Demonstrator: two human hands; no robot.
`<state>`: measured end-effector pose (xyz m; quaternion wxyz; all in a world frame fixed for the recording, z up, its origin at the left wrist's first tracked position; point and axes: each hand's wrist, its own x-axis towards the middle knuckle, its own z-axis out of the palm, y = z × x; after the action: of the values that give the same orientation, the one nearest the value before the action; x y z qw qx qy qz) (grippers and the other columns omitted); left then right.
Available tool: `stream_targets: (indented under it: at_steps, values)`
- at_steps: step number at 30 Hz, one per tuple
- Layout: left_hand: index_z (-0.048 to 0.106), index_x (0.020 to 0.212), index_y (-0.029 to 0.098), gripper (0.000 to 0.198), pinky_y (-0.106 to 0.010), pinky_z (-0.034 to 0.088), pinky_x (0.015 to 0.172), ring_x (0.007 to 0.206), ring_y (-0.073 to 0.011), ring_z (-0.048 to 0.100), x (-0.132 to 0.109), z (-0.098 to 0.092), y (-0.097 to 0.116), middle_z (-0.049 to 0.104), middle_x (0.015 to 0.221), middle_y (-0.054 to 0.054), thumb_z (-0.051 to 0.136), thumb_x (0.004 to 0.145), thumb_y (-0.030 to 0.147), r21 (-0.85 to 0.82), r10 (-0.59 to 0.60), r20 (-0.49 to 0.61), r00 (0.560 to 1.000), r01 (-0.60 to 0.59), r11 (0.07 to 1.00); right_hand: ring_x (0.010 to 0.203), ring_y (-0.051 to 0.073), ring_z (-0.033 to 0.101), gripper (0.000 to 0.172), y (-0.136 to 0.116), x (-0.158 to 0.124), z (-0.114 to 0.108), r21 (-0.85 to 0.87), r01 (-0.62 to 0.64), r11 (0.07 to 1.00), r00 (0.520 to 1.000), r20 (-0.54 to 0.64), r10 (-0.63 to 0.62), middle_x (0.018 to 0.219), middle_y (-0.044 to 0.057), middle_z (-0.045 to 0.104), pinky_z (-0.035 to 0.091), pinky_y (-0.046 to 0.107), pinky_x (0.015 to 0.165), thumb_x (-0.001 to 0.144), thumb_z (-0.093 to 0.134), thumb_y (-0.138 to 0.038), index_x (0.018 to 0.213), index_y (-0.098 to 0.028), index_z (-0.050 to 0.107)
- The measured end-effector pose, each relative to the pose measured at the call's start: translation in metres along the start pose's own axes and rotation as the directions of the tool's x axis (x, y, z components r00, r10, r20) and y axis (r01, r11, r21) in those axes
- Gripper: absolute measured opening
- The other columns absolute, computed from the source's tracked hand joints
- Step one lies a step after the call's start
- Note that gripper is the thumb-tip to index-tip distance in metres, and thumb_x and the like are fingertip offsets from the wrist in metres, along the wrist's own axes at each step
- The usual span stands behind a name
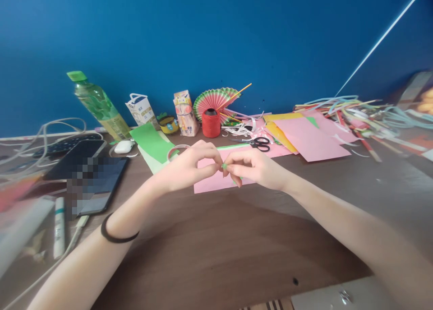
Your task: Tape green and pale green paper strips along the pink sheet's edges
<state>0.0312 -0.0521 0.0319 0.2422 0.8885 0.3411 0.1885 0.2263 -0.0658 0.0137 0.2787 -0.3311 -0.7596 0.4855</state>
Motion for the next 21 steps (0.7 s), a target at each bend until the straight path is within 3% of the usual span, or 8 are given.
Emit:
stream_targets:
  at_steps: [21]
  values:
    - [0.057,0.072,0.019,0.018,-0.026,0.038,0.076,0.081,-0.0132,0.049,0.0005,0.0017,-0.002,0.058,0.079,0.001,0.047,0.084,0.028,-0.063,0.044,-0.01,0.999,-0.045,0.997,0.056,0.009,0.051,0.016,0.0023,-0.0026,0.0022,-0.069,0.043,0.997,0.999,0.012,-0.042,0.055,-0.002,0.055,0.04,0.024,0.059,0.083,0.044,-0.018,0.078,-0.014,0.058]
